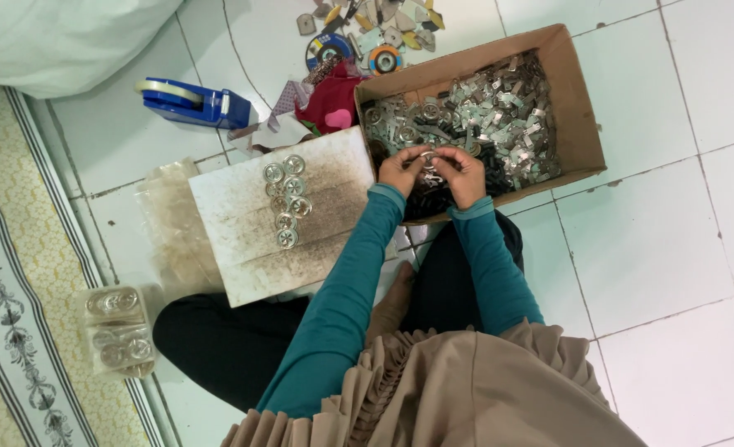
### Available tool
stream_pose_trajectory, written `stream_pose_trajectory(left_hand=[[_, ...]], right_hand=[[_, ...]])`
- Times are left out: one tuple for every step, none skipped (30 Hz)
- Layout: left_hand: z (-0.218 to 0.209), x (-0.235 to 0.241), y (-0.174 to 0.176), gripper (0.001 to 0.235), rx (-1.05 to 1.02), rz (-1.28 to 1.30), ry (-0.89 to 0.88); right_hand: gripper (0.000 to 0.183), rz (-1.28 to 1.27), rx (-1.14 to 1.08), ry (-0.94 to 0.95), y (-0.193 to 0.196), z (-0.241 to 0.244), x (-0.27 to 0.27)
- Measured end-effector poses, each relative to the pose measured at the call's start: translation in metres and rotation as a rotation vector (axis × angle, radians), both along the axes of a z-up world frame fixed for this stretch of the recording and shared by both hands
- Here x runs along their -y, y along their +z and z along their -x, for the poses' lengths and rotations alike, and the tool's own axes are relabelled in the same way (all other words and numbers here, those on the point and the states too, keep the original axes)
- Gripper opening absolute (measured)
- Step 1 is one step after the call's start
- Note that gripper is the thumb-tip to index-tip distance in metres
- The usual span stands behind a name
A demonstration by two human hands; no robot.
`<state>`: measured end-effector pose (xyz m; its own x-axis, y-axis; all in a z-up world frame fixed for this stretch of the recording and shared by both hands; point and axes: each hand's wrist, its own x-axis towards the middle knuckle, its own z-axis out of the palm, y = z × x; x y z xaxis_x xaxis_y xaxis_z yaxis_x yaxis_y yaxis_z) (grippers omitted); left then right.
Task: Packaging small metal pieces from a cardboard box into individual plastic bags while sitting on the floor.
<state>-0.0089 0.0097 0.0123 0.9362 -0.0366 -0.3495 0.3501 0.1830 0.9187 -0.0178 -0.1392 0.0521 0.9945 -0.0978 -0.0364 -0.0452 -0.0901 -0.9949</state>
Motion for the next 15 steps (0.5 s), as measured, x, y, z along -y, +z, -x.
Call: stream_pose_trajectory(left_hand=[[0.0, 0.003, -0.001, 0.026, -0.005, -0.003, 0.01], [0.002, 0.003, -0.003, 0.025, 0.089, -0.138, 0.025], [0.005, 0.003, -0.005, 0.024, 0.18, -0.274, 0.038], [0.012, 0.002, 0.003, 0.024, 0.171, -0.282, 0.055], [0.019, 0.002, 0.01, 0.026, 0.224, -0.306, 0.082], [0.022, 0.001, 0.019, 0.027, 0.282, -0.33, 0.107], [0.033, -0.008, 0.026, 0.027, 0.277, -0.338, 0.121], [0.043, -0.015, 0.033, 0.027, 0.367, -0.337, 0.182], [0.053, -0.022, 0.041, 0.028, 0.457, -0.336, 0.242], [0.064, -0.039, 0.046, 0.028, 0.456, -0.342, 0.253], [0.076, -0.056, 0.052, 0.027, 0.435, -0.335, 0.264], [0.088, -0.072, 0.057, 0.026, 0.413, -0.328, 0.275], [0.102, -0.091, 0.065, 0.026, 0.413, -0.333, 0.285], [0.115, -0.11, 0.074, 0.023, 0.421, -0.447, 0.316], [0.128, -0.129, 0.083, 0.021, 0.427, -0.56, 0.347]], right_hand=[[0.021, -0.003, -0.005, 0.01, -0.006, -0.002, 0.005], [0.02, 0.004, -0.009, 0.009, -0.013, -0.002, 0.007], [0.019, 0.011, -0.012, 0.008, -0.02, -0.001, 0.009], [0.019, 0.005, -0.019, 0.027, -0.017, 0.001, 0.008], [0.021, 0.009, -0.007, 0.023, -0.014, 0.003, 0.006], [0.022, 0.014, 0.008, 0.015, -0.01, 0.003, 0.005], [0.022, 0.009, 0.007, 0.031, -0.003, 0.01, -0.007], [0.021, 0.025, 0.071, 0.041, 0.005, 0.017, -0.016], [0.02, 0.04, 0.136, 0.051, 0.013, 0.024, -0.025], [0.02, 0.037, 0.137, 0.063, 0.018, 0.033, -0.041], [0.019, 0.029, 0.141, 0.075, 0.023, 0.041, -0.057], [0.018, 0.022, 0.145, 0.087, 0.028, 0.051, -0.072], [0.018, 0.018, 0.146, 0.098, 0.031, 0.06, -0.091], [0.019, 0.081, 0.155, 0.151, 0.035, 0.067, -0.109], [0.021, 0.143, 0.164, 0.204, 0.04, 0.074, -0.127]])
